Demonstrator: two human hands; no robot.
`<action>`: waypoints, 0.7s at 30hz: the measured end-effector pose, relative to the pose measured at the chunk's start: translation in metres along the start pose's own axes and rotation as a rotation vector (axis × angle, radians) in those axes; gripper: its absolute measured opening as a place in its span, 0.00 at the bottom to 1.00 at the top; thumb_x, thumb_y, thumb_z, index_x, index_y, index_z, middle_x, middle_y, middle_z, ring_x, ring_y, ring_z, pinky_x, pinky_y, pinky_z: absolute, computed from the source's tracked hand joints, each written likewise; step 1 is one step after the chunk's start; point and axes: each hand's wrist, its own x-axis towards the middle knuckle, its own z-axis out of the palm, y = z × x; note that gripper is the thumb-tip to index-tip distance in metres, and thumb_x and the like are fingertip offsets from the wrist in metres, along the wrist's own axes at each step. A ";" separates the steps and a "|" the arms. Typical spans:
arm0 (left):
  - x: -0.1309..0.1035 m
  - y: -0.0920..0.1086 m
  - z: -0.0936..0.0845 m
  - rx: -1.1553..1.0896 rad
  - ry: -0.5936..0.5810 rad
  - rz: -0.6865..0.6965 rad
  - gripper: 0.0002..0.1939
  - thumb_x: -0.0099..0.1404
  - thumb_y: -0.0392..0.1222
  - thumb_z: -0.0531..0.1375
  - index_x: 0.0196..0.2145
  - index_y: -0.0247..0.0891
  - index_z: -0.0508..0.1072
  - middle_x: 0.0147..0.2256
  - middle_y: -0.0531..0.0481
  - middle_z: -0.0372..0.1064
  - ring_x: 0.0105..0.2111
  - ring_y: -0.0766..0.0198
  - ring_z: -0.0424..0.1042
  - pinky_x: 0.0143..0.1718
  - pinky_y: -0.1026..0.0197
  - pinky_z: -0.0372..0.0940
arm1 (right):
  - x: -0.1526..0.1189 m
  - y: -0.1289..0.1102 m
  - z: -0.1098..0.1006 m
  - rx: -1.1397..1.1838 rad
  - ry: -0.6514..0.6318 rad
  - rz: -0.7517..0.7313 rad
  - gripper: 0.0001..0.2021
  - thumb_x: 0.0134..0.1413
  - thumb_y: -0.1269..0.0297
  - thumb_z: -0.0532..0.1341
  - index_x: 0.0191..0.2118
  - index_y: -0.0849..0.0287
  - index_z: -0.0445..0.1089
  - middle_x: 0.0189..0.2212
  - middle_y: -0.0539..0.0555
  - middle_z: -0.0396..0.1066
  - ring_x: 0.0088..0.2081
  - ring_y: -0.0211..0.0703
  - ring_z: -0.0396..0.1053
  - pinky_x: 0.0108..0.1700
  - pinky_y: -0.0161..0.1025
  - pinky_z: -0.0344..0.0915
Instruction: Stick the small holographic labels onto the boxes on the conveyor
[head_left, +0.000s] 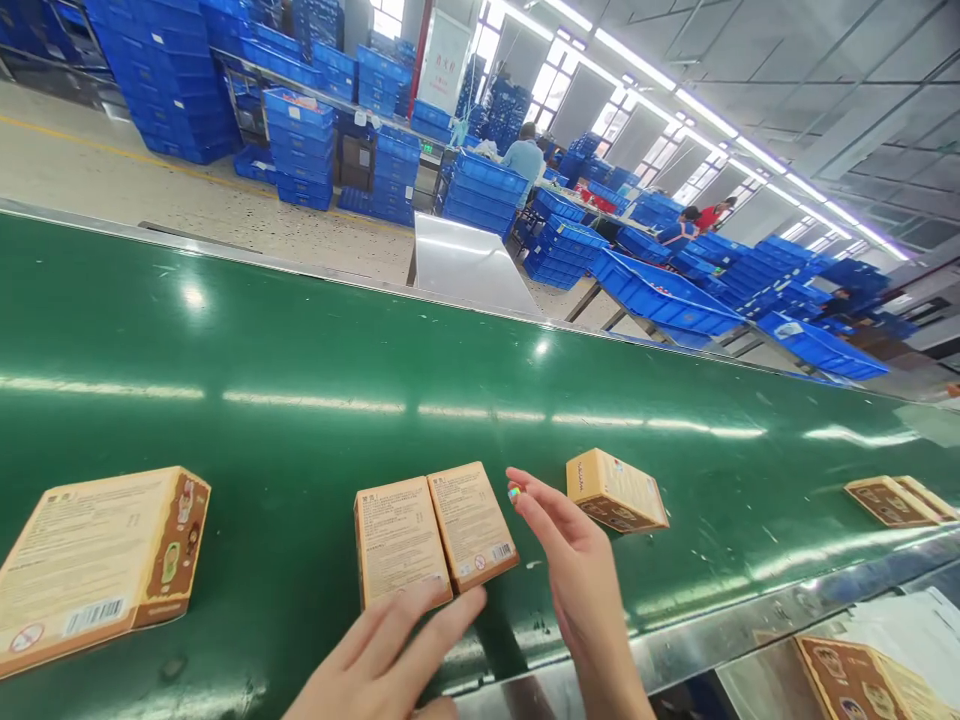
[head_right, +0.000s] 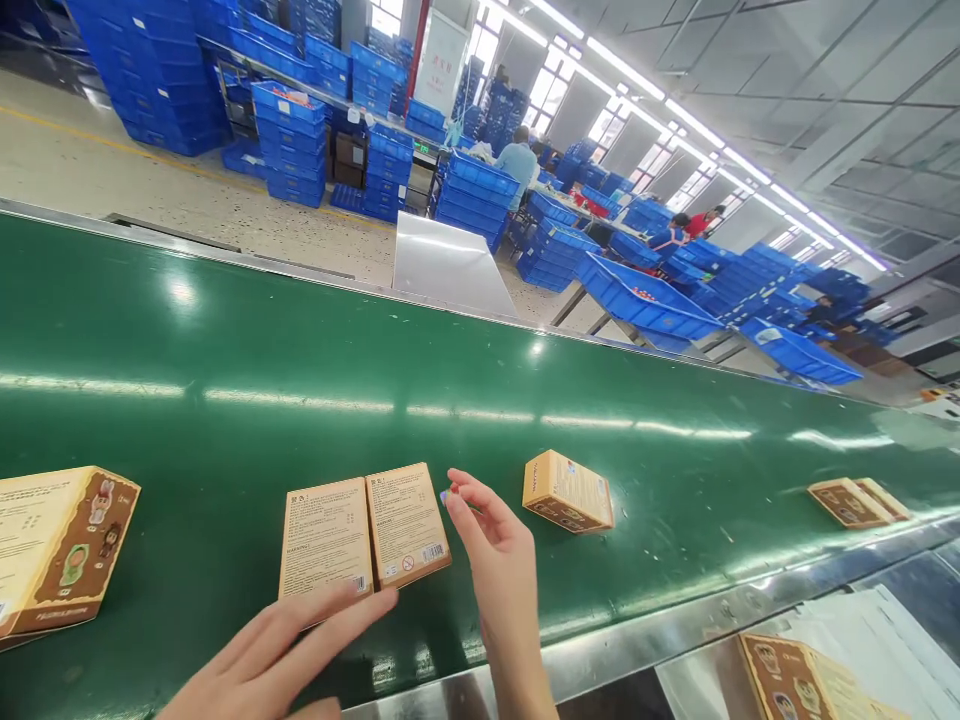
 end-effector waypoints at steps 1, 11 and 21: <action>0.003 0.001 0.010 0.047 0.084 0.012 0.19 0.72 0.42 0.57 0.22 0.43 0.66 0.52 0.51 0.76 0.55 0.58 0.69 0.65 0.58 0.49 | 0.005 0.006 0.005 0.079 0.015 0.102 0.17 0.47 0.48 0.70 0.33 0.57 0.79 0.47 0.59 0.79 0.46 0.53 0.77 0.44 0.42 0.73; 0.025 0.014 0.052 0.067 -0.033 0.008 0.15 0.56 0.44 0.69 0.16 0.41 0.73 0.54 0.39 0.75 0.52 0.49 0.73 0.68 0.52 0.20 | 0.011 0.016 0.013 0.220 0.082 0.207 0.18 0.37 0.48 0.74 0.27 0.59 0.77 0.46 0.60 0.79 0.42 0.50 0.75 0.39 0.39 0.71; 0.040 0.024 0.062 0.039 -0.068 0.003 0.14 0.56 0.43 0.68 0.16 0.40 0.74 0.55 0.36 0.74 0.52 0.48 0.74 0.67 0.52 0.15 | 0.012 0.020 0.002 -0.064 0.172 0.058 0.18 0.48 0.47 0.67 0.32 0.59 0.74 0.39 0.60 0.79 0.37 0.49 0.75 0.38 0.42 0.71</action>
